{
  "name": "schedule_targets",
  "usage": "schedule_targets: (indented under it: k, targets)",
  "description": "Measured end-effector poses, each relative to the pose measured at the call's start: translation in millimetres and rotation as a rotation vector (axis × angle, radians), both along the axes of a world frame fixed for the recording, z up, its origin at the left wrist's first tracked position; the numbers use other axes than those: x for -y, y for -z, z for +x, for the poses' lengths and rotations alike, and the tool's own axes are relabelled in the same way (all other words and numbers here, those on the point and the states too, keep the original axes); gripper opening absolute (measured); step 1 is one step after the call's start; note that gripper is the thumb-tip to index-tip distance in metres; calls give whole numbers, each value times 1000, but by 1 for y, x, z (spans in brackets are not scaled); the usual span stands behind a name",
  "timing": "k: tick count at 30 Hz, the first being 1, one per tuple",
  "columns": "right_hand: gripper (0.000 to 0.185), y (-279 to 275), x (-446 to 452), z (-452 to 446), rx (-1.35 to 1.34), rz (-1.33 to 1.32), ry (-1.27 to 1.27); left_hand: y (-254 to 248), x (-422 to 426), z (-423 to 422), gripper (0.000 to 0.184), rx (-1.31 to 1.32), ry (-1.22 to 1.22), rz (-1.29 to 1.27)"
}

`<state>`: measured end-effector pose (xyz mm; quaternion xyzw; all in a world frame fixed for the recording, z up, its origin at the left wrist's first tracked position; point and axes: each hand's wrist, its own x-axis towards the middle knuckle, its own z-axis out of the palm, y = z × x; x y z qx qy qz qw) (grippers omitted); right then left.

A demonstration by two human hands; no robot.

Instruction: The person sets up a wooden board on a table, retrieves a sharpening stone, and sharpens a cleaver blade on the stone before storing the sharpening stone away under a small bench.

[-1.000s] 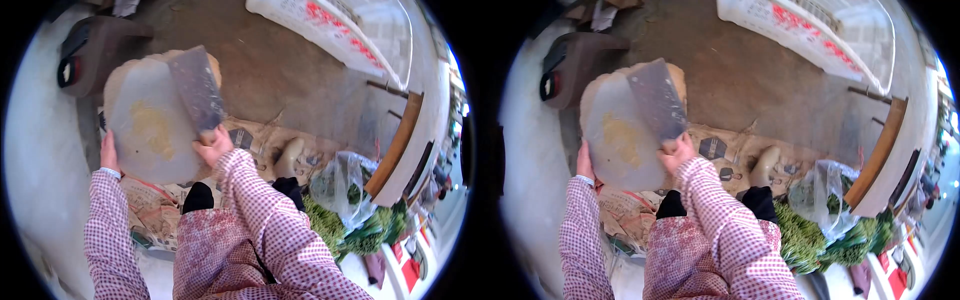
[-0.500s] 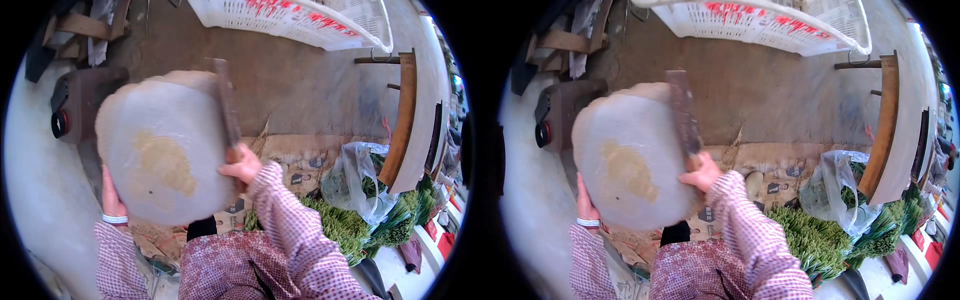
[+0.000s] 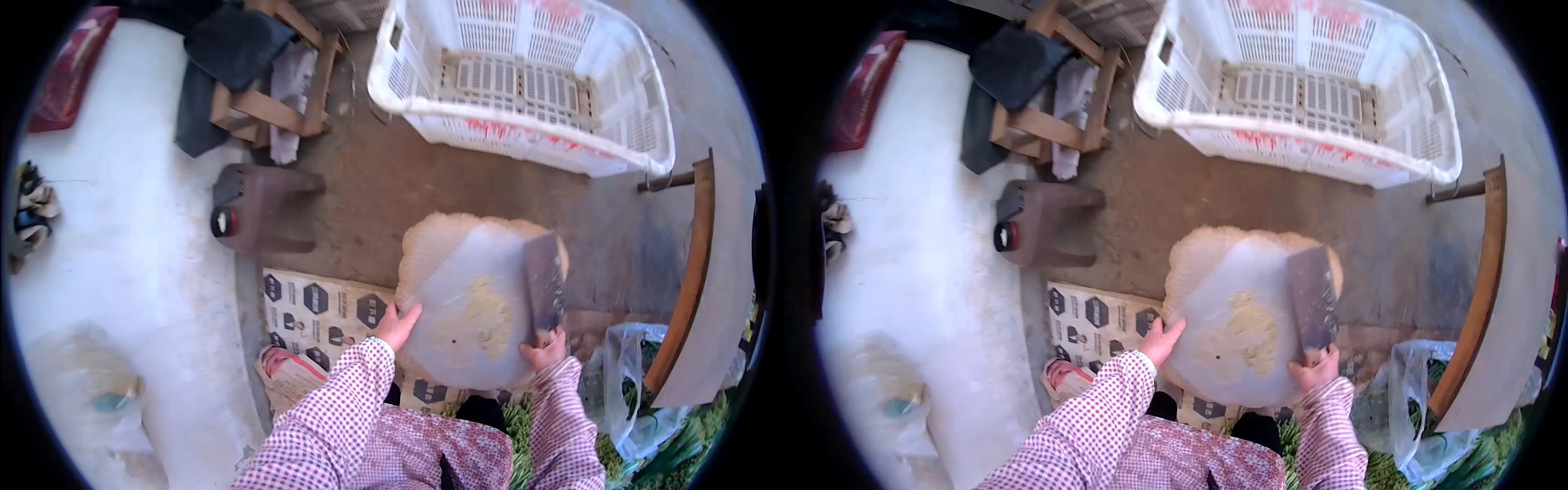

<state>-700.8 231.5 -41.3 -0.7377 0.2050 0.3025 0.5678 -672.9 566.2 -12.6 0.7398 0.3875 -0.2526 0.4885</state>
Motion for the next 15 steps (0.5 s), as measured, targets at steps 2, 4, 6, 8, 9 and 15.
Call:
schedule_targets:
  k: [2, 4, 6, 8, 9, 15]
  targets:
    - [78, -24, -11, 1, -28, -107, 187, -19, -24, -4, 80, -178, 378, 209]
    - [58, -53, -12, -7, 155, -162, 106, -77, -42, 7, 66, -192, 597, 329]
    - [39, -103, -13, -5, 173, -89, 104, -117, -65, 11, 46, -152, 617, 439]
    - [26, -120, -3, -22, 90, 53, 135, -146, -96, 12, 38, -115, 502, 374]
    - [25, -139, 1, -16, 97, -43, 118, -161, -106, 18, 29, -89, 410, 291]
    - [25, -159, 44, 18, 83, -665, -25, -191, -147, 71, 23, -53, 178, 216]
